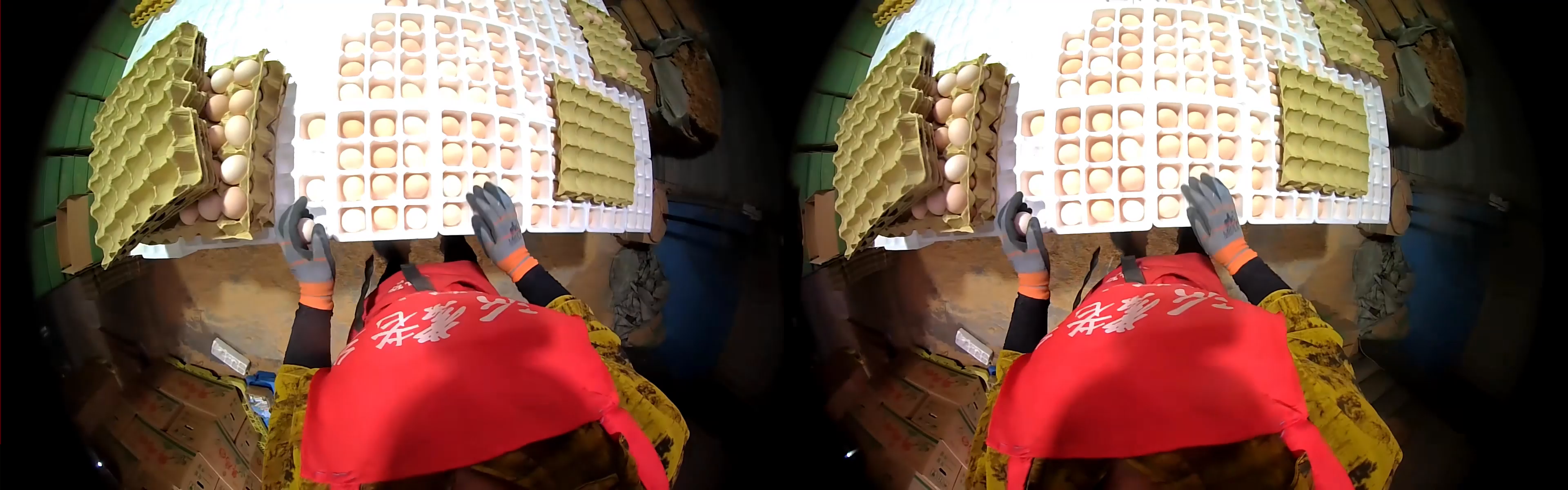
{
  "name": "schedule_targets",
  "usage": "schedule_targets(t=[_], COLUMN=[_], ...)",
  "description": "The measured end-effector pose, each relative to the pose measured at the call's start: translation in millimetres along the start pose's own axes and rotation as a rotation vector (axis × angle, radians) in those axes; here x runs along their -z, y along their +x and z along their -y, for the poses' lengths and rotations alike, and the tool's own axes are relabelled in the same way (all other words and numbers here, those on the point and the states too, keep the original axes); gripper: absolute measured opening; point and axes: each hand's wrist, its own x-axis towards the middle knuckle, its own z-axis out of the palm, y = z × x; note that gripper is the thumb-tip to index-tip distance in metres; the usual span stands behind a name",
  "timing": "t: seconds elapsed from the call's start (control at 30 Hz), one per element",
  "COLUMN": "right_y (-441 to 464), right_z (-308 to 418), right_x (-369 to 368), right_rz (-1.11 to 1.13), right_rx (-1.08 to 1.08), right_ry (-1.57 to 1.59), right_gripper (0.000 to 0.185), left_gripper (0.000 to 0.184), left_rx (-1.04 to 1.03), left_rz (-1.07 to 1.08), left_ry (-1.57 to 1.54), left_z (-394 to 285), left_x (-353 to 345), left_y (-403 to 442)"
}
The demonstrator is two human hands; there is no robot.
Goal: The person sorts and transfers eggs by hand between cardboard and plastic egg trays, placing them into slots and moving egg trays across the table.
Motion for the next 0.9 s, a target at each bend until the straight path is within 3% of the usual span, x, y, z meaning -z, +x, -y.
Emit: schedule_targets(t=[0.1, 0.13, 0.23, 0.27, 0.37, 0.43, 0.53, 0.6, 0.63, 0.67, 0.7, 0.73, 0.77, 0.8, 0.83, 0.9], right_y=[1, 1, 0, 1, 5, -4, -21, -47, -69, -83, -85, -87, -89, -100, -111, -125], right_z=[-6, -7, -8, -9, -14, -69, -171, -266, -327, -369, -388, -401, -413, -438, -463, -480], right_x=[-4, -4, -2, 0, 48, 76, 135, 158, 166, 171, 171, 172, 168, 163, 158, 152], right_rz=[0.027, 0.021, 0.059, -0.003, -0.135, -0.434, -0.775, -0.841, -0.762, -0.717, -0.666, -0.642, -0.67, -0.6, -0.526, -0.534], right_rx=[0.013, -0.011, -0.029, -0.02, -0.148, -0.327, -0.552, -0.653, -0.728, -0.834, -0.913, -0.975, -0.937, -0.906, -0.882, -0.721], right_ry=[-0.011, 0.017, 0.029, 0.151, 0.13, 0.137, 0.113, 0.001, -0.161, 0.054, -0.016, -0.011, 0.377, 0.502, 0.624, 0.337], right_gripper=[0.049, 0.05, 0.052, 0.052, 0.047, 0.045, 0.052, 0.059, 0.061, 0.064, 0.07, 0.062, 0.059, 0.054, 0.05, 0.044], left_gripper=[0.032, 0.029, 0.031, 0.033, 0.034, 0.036, 0.038, 0.041, 0.042, 0.045, 0.05, 0.057, 0.066, 0.073, 0.08, 0.074], left_rx=[-0.339, -0.364, -0.221, -0.325, -0.296, -0.139, 0.052, 0.218, 0.271, 0.386, 0.321, 0.328, 0.353, 0.287, 0.41, 0.432], left_rz=[0.05, 0.087, 0.135, 0.113, 0.209, 0.239, 0.503, 0.711, 0.788, 0.883, 0.919, 0.914, 0.895, 0.93, 0.993, 1.037], left_ry=[0.262, 0.432, 0.555, 0.573, 0.438, 0.091, -0.112, -0.296, -0.385, -0.369, -0.321, -0.458, -0.514, -0.363, -0.342, -0.255], left_z=[28, 21, 19, 10, -24, -38, -64, -86, -91, -104, -122, -111, -117, -124, -149, -144], left_x=[-4, -1, -4, -6, -28, -57, -101, -143, -168, -191, -214, -252, -282, -307, -315, -360], left_y=[9, 11, -2, -3, -7, -14, -14, -12, -12, -11, -9, -23, -31, -33, -27, -39])
